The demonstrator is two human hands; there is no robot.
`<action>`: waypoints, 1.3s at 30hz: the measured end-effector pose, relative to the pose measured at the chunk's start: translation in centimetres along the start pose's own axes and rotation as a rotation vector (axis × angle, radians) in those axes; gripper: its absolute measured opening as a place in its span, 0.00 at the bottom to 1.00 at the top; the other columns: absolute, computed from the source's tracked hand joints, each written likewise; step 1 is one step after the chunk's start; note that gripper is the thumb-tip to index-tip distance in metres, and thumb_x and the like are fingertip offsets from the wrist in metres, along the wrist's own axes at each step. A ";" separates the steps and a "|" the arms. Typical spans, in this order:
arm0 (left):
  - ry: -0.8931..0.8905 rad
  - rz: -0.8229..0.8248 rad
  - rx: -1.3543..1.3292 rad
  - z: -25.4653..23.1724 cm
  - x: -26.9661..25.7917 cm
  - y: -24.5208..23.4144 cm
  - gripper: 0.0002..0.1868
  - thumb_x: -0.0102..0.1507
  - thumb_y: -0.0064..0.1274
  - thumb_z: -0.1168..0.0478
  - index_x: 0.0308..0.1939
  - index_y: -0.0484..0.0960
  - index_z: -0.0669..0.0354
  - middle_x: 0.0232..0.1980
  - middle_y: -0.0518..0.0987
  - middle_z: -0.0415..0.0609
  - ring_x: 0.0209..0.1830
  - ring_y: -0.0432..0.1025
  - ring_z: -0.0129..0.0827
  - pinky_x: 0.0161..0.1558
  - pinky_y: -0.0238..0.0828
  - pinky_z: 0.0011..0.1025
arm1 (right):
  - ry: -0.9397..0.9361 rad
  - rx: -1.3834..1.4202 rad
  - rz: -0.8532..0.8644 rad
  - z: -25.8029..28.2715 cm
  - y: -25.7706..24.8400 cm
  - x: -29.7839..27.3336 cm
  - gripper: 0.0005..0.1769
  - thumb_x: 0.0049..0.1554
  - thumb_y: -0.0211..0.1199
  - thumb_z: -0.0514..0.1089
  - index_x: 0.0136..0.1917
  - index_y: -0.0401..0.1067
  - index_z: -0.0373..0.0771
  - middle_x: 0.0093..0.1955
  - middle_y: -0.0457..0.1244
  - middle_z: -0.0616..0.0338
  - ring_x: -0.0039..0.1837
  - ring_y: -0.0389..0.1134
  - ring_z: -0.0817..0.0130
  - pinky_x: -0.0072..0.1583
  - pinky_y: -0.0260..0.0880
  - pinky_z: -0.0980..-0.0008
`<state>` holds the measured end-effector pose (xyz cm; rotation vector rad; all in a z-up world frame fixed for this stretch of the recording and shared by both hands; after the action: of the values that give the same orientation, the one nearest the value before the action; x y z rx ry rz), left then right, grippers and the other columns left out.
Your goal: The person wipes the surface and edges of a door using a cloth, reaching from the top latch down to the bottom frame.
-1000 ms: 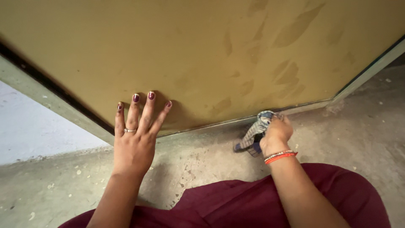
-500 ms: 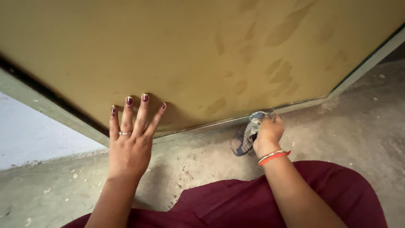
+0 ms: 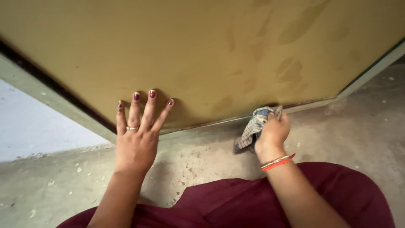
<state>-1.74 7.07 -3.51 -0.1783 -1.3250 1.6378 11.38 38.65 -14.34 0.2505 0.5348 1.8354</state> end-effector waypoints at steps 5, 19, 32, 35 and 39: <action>0.004 -0.068 0.043 -0.2 0.1 0.2 0.44 0.65 0.48 0.67 0.83 0.56 0.29 0.86 0.45 0.47 0.85 0.36 0.52 0.79 0.38 0.60 | 0.131 -0.338 -0.033 -2.4 0.0 -1.7 0.09 0.68 0.54 0.36 0.60 0.68 0.32 0.44 0.60 0.51 0.41 0.58 0.58 0.41 0.57 0.59; -0.004 -0.010 -0.047 -0.1 0.2 -0.7 0.44 0.63 0.49 0.66 0.82 0.56 0.30 0.86 0.45 0.45 0.84 0.38 0.50 0.78 0.39 0.60 | -1.041 -1.152 0.857 4.1 8.4 -14.5 0.17 0.58 0.59 0.36 0.61 0.75 0.35 0.64 0.64 0.50 0.62 0.67 0.51 0.62 0.69 0.57; 0.001 0.024 0.043 0.0 0.2 -1.1 0.48 0.61 0.48 0.69 0.82 0.53 0.28 0.86 0.43 0.43 0.84 0.38 0.47 0.78 0.37 0.56 | -0.595 -1.348 0.390 3.5 4.1 -8.5 0.19 0.57 0.56 0.43 0.61 0.72 0.38 0.63 0.64 0.43 0.64 0.65 0.46 0.65 0.66 0.55; -0.002 -0.021 -0.039 -0.1 0.4 -0.8 0.46 0.62 0.48 0.69 0.82 0.54 0.30 0.85 0.44 0.45 0.84 0.38 0.49 0.78 0.38 0.59 | -0.200 -1.122 0.413 2.1 6.0 -11.7 0.20 0.64 0.56 0.45 0.65 0.69 0.35 0.63 0.62 0.40 0.63 0.64 0.45 0.62 0.64 0.53; -0.013 -0.021 -0.044 -0.2 0.2 -0.5 0.45 0.63 0.49 0.67 0.82 0.55 0.30 0.85 0.44 0.45 0.84 0.39 0.50 0.78 0.38 0.59 | -0.646 -1.324 0.681 1.6 6.8 -13.4 0.23 0.58 0.54 0.40 0.66 0.71 0.37 0.67 0.62 0.43 0.63 0.64 0.46 0.62 0.67 0.55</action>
<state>-1.41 7.34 -3.09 -0.1798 -1.3687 1.5953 10.76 24.74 -8.45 0.0834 -1.3457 2.1840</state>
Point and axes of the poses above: each hand's wrist, its own x-axis towards the middle knuckle, its own y-axis out of the palm, z = x × y, the point moved 2 cm from there along x, towards the middle knuckle
